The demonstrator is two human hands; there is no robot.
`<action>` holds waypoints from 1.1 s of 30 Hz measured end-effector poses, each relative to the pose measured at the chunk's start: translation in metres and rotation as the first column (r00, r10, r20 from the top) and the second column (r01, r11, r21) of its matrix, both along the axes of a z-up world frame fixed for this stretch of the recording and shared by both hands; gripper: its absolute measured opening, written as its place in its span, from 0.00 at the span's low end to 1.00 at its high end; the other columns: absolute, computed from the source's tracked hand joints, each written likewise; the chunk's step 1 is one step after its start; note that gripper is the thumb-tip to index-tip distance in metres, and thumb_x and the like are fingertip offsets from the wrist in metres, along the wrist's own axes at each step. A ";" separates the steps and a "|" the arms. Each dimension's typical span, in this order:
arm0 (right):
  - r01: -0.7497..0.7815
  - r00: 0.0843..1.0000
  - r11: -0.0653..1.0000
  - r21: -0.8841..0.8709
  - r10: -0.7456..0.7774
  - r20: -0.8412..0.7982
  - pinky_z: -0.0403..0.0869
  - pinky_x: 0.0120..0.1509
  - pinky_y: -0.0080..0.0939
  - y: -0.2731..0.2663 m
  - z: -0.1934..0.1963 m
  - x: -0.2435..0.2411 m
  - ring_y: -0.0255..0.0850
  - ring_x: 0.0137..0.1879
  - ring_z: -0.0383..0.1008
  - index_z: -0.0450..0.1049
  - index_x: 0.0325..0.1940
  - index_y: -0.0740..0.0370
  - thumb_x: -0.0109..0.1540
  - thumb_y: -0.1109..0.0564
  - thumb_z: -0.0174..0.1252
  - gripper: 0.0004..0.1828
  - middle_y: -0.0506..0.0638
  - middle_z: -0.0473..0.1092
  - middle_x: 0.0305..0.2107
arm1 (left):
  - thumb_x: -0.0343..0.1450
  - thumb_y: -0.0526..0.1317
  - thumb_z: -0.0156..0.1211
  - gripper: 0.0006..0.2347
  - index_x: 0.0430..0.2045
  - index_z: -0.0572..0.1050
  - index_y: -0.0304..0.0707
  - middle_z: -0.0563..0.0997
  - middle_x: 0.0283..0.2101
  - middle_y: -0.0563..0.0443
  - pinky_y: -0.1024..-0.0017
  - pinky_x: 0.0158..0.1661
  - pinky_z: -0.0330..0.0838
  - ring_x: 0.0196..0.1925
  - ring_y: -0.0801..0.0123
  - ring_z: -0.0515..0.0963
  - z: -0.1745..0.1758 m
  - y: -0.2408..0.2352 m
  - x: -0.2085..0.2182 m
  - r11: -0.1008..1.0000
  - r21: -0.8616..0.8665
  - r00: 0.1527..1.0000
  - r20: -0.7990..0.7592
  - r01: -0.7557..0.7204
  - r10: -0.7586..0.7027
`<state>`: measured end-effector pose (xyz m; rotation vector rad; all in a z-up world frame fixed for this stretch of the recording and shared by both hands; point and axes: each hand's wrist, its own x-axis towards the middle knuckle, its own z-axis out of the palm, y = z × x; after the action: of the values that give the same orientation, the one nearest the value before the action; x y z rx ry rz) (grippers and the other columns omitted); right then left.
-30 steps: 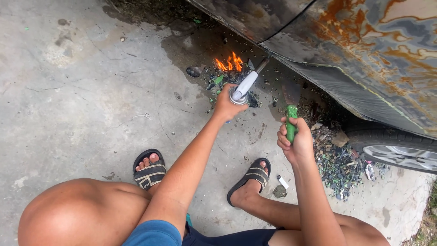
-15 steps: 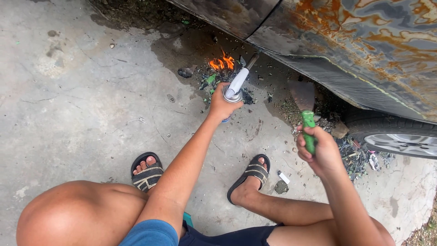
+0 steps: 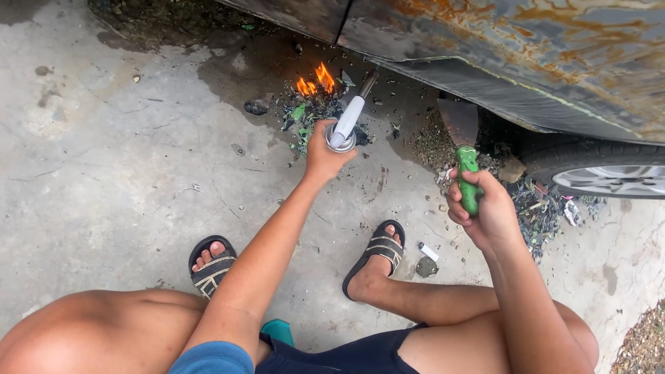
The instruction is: Using a blowtorch to heat and soften paint on a car door, then scraping it off with a putty knife.
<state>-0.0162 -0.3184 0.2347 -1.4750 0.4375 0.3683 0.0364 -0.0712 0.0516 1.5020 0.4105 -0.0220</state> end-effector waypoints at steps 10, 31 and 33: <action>0.024 1.000 1.000 -0.004 -0.024 -0.013 0.52 0.16 0.26 0.003 -0.001 -0.010 0.31 0.16 0.52 0.64 0.51 0.65 0.66 0.55 0.46 0.13 0.48 0.55 0.20 | 0.52 0.35 0.75 0.30 0.49 0.72 0.40 0.80 0.47 0.36 0.49 0.50 0.75 0.55 0.42 0.79 -0.009 -0.019 -0.001 0.999 -0.038 0.999 0.038 0.020 -0.018; 0.006 0.998 0.996 -0.093 0.000 0.064 0.53 0.15 0.30 0.019 -0.005 -0.014 0.34 0.15 0.53 0.69 0.46 0.68 0.65 0.59 0.49 0.10 0.54 0.58 0.18 | 0.50 0.36 0.76 0.31 0.49 0.73 0.40 0.81 0.45 0.37 0.52 0.50 0.74 0.53 0.44 0.80 -0.016 -0.012 0.001 0.998 -0.024 0.998 0.034 -0.049 0.050; -0.001 0.997 0.995 -0.102 0.008 0.070 0.53 0.15 0.30 0.018 -0.006 -0.014 0.34 0.14 0.54 0.68 0.46 0.68 0.66 0.58 0.49 0.10 0.54 0.58 0.18 | 0.50 0.36 0.76 0.30 0.49 0.73 0.40 0.80 0.45 0.37 0.51 0.50 0.74 0.53 0.44 0.80 -0.015 -0.010 0.001 0.998 -0.028 0.998 0.032 -0.056 0.057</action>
<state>-0.0299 -0.3002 0.2288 -1.5838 0.4012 0.3000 0.0371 -0.0813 0.0364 1.4622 0.4246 0.0413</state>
